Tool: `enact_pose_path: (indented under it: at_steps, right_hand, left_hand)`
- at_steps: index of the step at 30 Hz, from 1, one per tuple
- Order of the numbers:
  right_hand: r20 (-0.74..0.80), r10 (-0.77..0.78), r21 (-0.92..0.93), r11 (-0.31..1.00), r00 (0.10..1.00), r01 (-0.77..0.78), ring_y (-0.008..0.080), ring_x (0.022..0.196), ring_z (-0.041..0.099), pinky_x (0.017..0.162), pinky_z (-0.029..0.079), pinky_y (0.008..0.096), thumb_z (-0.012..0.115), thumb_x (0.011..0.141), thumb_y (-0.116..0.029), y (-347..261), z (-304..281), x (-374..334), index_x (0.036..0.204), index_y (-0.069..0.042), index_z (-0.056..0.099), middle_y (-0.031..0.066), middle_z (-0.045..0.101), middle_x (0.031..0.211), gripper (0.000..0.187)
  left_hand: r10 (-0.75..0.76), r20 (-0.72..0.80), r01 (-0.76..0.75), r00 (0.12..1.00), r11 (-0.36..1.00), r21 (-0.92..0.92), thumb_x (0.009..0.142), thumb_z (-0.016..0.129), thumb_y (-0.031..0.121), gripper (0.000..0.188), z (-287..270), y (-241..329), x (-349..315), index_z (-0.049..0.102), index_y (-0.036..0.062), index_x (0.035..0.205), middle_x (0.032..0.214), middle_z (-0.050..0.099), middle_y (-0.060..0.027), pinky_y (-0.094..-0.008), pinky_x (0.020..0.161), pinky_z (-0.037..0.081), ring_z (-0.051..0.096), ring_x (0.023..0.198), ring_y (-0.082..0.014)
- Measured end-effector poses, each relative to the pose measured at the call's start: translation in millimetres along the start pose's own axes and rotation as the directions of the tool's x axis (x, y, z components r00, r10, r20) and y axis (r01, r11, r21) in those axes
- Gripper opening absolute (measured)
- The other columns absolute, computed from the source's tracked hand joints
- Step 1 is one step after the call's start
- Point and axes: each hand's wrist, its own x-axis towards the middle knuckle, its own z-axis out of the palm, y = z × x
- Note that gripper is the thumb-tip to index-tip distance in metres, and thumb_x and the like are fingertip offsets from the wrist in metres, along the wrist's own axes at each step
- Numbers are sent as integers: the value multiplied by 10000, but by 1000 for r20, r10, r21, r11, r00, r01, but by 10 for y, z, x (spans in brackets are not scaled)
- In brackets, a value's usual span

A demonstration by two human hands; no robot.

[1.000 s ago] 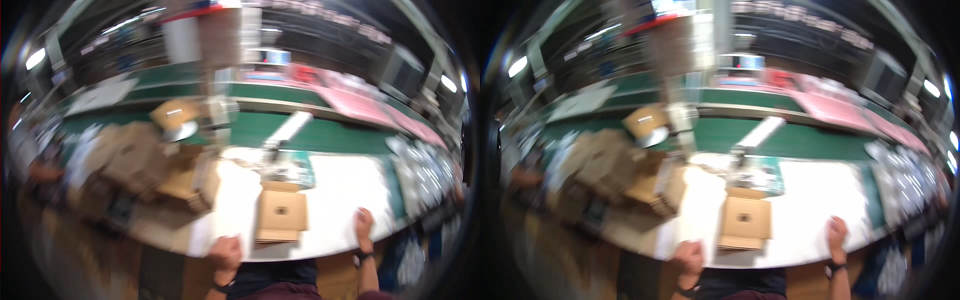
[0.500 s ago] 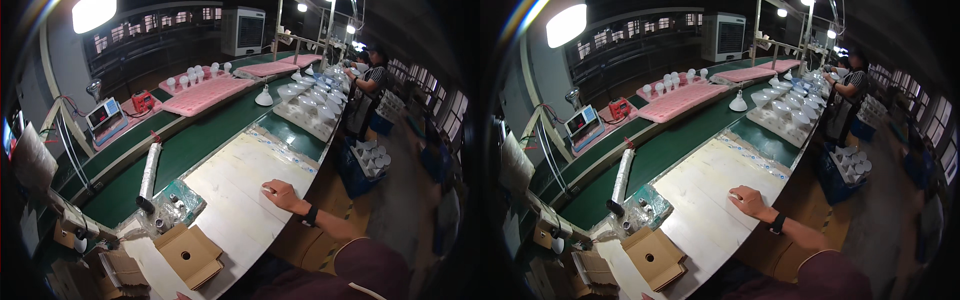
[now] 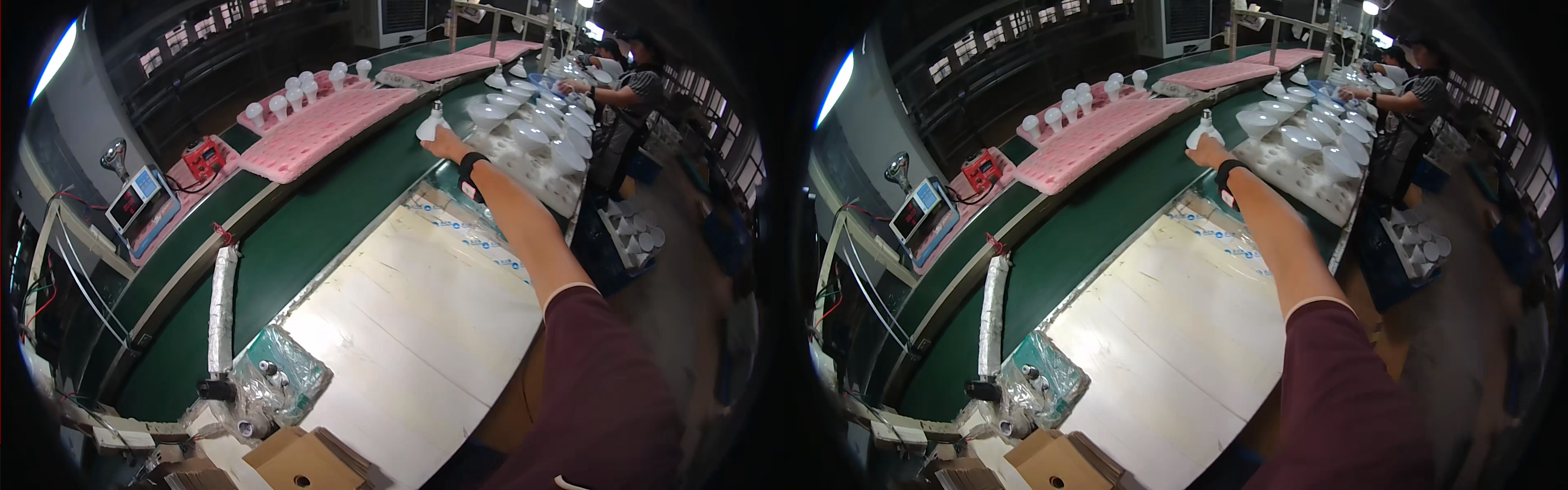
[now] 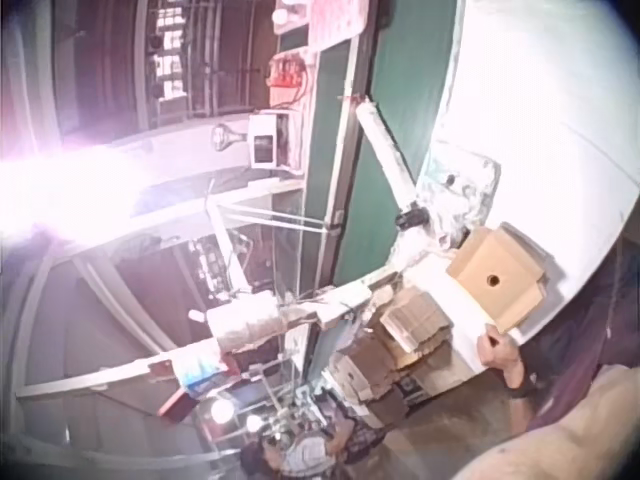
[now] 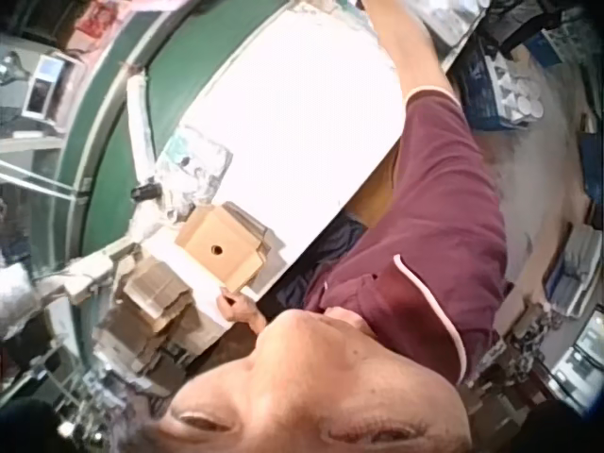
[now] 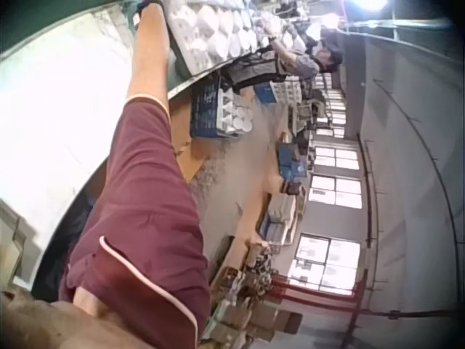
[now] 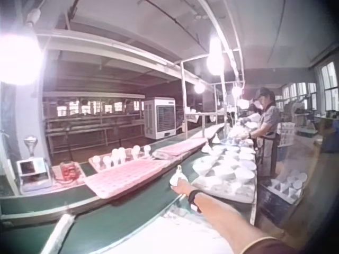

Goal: Testing and packing LED light bulbs on an assembly line.

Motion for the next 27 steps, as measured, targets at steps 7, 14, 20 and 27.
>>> enact_pose_path:
  at_steps: [7,14,20,27]
  right_hand:
    - [-520,201,150,978,830,-143,477,1319,501,1094,429,514,734,890,-367,383,355,1103,1514,-43,313,276,431,1479,820]
    - [-356,-9,41,999,934,26,404,1050,666,903,522,487,689,933,-251,295,266,933,1197,-157,611,163,718,1089,291]
    - [-332,-421,264,817,844,512,392,987,700,867,553,465,757,861,-213,-839,-360,-721,1332,-134,569,176,740,1022,514]
    - [35,-840,576,459,541,677,277,717,673,714,553,395,747,892,-251,-1863,-1268,-4124,1579,22,284,113,718,880,872]
  left_hand:
    - [86,120,-93,989,994,61,990,586,141,139,64,-595,-222,556,90,864,643,515,-74,-327,457,360,423,501,-198]
    - [-101,367,166,925,975,-150,1027,578,163,210,-168,-199,-78,573,59,844,678,533,-71,-331,574,429,488,612,-224]
    - [-409,270,430,872,903,-18,1045,568,173,237,-308,232,239,633,-18,922,766,664,-148,-351,648,510,613,700,-239]
    - [342,15,-296,940,834,-466,894,728,-19,324,-896,1658,713,643,-29,1207,975,653,-176,-350,650,521,613,716,-270]
